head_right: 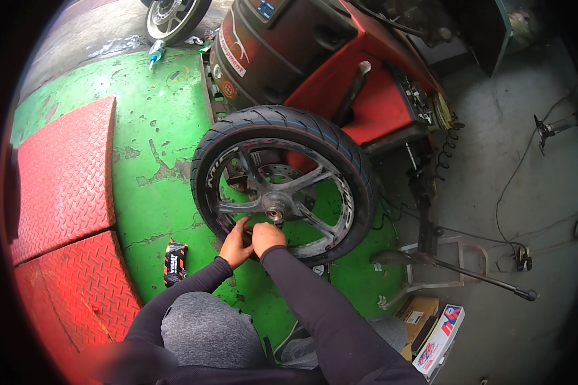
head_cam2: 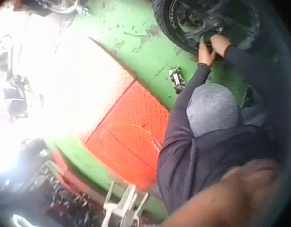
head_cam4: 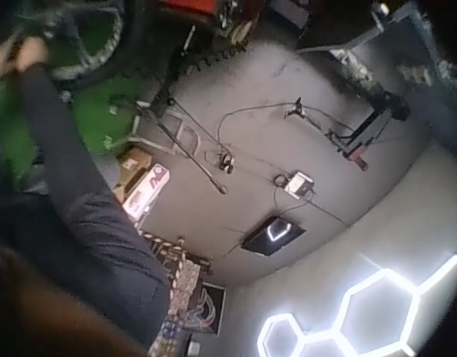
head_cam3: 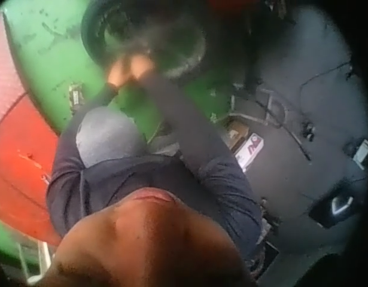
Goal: Applying sealant and inflating a motorcycle tire.
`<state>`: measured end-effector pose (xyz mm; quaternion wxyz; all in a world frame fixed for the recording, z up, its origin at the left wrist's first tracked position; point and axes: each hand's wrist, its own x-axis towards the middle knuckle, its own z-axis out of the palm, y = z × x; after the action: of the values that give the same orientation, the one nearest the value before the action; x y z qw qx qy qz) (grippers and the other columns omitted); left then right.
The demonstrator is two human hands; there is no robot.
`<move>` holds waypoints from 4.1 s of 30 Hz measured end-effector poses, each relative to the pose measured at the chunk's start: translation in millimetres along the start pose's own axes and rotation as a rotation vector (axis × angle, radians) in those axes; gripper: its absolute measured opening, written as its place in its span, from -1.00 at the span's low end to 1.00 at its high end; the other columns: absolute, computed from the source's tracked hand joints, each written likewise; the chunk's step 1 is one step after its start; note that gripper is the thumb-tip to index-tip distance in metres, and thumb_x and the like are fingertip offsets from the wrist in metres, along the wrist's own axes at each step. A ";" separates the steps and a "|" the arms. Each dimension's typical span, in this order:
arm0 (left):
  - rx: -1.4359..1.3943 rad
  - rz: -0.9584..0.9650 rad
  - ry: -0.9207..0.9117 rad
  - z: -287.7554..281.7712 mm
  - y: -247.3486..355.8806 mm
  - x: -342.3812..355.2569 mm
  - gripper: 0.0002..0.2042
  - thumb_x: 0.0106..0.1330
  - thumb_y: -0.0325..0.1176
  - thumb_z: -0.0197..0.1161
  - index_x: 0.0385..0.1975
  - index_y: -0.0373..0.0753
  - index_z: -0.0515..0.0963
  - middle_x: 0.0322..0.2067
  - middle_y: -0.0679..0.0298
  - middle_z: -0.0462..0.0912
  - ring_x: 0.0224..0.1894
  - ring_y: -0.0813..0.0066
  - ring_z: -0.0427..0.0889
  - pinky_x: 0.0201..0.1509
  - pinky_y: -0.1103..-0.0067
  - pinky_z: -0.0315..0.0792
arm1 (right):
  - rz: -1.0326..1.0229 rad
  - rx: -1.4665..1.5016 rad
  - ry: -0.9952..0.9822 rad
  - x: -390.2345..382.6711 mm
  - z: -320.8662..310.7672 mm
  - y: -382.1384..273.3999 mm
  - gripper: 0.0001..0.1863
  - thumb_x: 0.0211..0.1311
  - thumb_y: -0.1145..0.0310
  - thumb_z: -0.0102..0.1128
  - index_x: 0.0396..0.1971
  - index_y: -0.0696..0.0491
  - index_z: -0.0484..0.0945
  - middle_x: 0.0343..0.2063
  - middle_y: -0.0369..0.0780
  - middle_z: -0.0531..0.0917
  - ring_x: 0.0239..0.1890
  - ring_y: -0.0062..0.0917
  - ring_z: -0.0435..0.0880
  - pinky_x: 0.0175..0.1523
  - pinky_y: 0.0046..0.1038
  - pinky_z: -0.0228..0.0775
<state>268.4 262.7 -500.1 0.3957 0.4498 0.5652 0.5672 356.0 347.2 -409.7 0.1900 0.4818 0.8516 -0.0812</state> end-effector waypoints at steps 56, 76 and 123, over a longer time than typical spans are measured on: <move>-0.060 -0.129 -0.022 -10.9 -5.0 1.1 -0.14 0.15 -0.40 0.47 0.41 -0.31 0.06 -0.06 0.06 0.65 -0.21 0.32 0.74 -0.09 0.48 0.62 | -0.218 -0.162 -0.153 12.0 -5.7 -2.2 -0.79 0.24 0.42 0.18 -0.22 0.13 0.73 -0.21 -0.04 0.77 -0.11 -0.18 0.78 -0.04 -0.25 0.66; -0.091 -0.079 0.013 -19.6 -8.9 -4.7 -0.25 0.17 -0.41 0.43 0.37 -0.27 0.19 -0.09 0.10 0.68 -0.32 0.41 0.73 -0.19 0.50 0.61 | -0.311 -0.337 -0.318 21.4 -7.0 -10.2 -0.76 0.26 0.38 0.21 -0.17 0.12 0.75 -0.14 -0.04 0.77 -0.05 -0.20 0.78 0.00 -0.25 0.66; -0.244 -0.147 -0.028 -83.2 24.7 -35.0 -0.20 0.31 -0.50 0.34 0.47 -0.14 0.00 0.04 0.12 0.46 -0.27 0.38 0.73 -0.24 0.54 0.67 | -0.015 -0.016 -0.228 26.6 2.3 -9.1 -0.70 0.35 0.44 0.05 -0.09 0.13 0.74 -0.03 -0.03 0.73 0.04 -0.17 0.73 0.07 -0.20 0.61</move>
<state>200.1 204.3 -474.1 0.4958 0.3636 0.5178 0.5949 336.5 362.7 -422.9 0.2890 0.4616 0.8285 -0.1302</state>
